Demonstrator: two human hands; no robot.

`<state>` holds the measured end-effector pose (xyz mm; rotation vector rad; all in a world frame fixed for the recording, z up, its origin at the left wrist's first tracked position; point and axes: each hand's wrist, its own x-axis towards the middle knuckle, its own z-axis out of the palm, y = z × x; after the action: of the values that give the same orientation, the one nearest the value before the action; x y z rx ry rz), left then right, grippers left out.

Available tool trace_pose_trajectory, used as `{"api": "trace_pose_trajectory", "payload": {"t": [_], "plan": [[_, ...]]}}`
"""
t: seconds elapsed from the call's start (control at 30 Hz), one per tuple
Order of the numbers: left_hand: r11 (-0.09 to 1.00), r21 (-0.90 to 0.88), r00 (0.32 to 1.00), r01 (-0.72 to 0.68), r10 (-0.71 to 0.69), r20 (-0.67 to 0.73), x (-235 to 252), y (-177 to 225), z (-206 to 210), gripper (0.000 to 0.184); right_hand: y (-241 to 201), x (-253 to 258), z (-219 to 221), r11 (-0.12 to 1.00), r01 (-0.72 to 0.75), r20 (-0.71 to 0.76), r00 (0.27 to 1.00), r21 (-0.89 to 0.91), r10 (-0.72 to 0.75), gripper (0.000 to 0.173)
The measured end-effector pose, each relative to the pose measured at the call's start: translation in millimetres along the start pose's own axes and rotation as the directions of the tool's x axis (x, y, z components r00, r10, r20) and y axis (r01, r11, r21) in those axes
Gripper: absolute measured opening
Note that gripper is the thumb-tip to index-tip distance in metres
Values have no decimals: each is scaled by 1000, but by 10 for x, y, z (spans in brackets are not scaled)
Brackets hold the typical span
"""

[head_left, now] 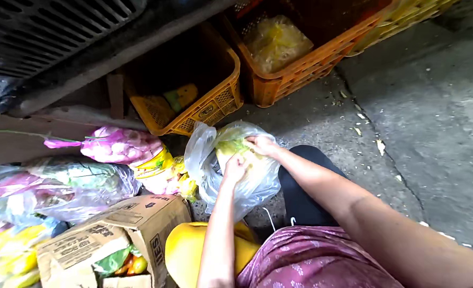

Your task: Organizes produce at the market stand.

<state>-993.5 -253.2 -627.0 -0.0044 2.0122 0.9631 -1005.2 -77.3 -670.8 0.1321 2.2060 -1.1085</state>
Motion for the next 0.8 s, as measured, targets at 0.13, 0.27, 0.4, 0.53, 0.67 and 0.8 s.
{"api": "trace_pose_trajectory", "payload": {"t": [0.13, 0.27, 0.4, 0.53, 0.67, 0.8], "plan": [[994, 107, 988, 28, -11, -155, 139, -40, 310, 65, -19, -133, 20, 999, 6, 13, 1000, -50, -6, 46], [997, 52, 968, -49, 60, -242, 103, -110, 237, 29, -28, -164, 139, 990, 140, -129, 982, -14, -141, 43], [978, 191, 968, 87, -38, -250, -69, -106, -146, 33, 9, -150, 71, 985, -29, -248, 969, -170, -14, 37], [917, 108, 829, 384, -291, -478, -468, -439, -610, 36, -137, -314, -433, 955, -254, -347, 919, -156, 187, 39], [890, 123, 744, 439, -283, -605, -447, -710, -1094, 35, 46, -243, -1153, 948, -316, -481, 825, 42, 297, 32], [898, 90, 754, 431, -304, -583, -319, -613, -1395, 29, 208, -77, -1233, 915, -395, -278, 873, 80, 401, 42]]}}
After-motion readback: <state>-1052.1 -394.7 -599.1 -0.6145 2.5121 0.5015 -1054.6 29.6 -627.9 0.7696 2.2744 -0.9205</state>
